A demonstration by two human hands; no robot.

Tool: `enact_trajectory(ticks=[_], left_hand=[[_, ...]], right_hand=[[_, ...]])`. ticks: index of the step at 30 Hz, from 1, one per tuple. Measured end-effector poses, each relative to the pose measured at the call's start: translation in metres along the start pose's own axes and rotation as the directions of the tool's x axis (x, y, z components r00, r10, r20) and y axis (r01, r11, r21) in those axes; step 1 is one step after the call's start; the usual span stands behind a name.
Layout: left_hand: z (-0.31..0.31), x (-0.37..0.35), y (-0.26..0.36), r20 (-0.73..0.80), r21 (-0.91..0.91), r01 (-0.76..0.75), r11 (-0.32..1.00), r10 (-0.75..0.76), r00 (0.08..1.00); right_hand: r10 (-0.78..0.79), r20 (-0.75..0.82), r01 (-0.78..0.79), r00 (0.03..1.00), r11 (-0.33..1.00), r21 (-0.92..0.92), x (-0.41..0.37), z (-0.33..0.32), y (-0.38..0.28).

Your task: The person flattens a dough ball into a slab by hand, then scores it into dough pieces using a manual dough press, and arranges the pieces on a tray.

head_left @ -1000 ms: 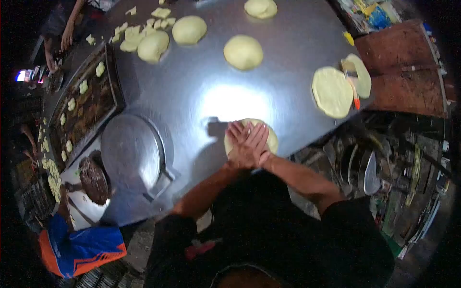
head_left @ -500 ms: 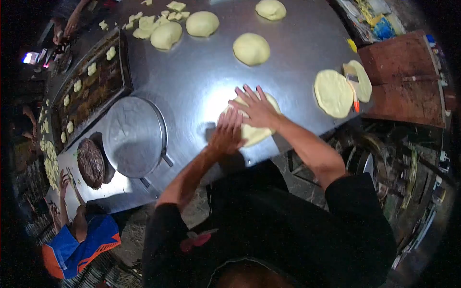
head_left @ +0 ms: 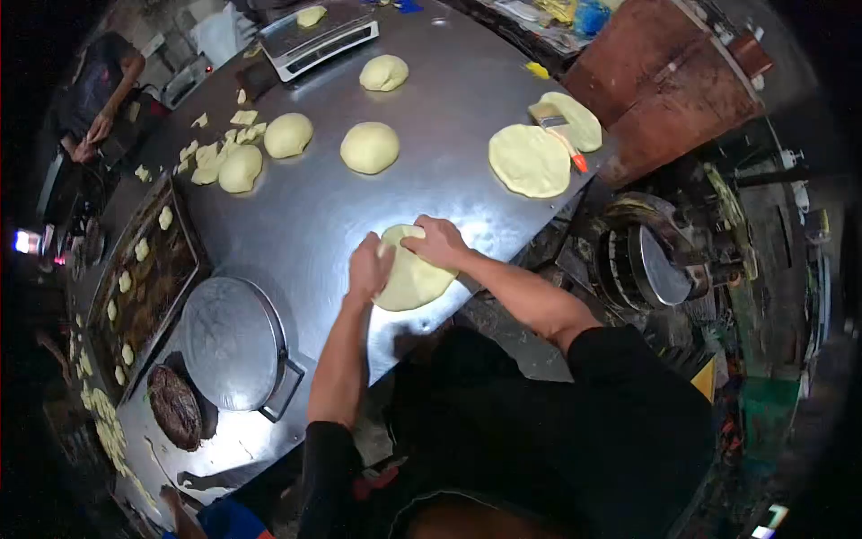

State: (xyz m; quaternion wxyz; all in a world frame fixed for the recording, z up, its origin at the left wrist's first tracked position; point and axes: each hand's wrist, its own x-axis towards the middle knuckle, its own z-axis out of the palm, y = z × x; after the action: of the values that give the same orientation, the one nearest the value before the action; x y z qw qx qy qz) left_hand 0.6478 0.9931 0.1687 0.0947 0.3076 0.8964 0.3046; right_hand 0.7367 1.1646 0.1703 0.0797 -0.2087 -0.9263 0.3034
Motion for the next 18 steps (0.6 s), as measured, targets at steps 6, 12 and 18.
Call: enact_trajectory(ticks=[6,12,18], left_hand=[[-0.105,0.036,0.047,-0.151,-0.372,-0.121,0.920,0.068,0.986],[-0.073,0.002,0.024,0.222,0.012,-0.591,0.807,0.574,0.788],[0.022,-0.039,0.036,0.231,0.126,-0.511,0.850,0.476,0.849]], right_hand=[[-0.129,-0.083,0.152,0.988,0.897,0.415,0.029,-0.086,-0.016],[-0.421,0.290,0.438,0.860,0.899,0.005,0.017,-0.115,0.015],[-0.344,0.377,0.325,0.860,0.939,0.113,0.029,-0.037,0.013]])
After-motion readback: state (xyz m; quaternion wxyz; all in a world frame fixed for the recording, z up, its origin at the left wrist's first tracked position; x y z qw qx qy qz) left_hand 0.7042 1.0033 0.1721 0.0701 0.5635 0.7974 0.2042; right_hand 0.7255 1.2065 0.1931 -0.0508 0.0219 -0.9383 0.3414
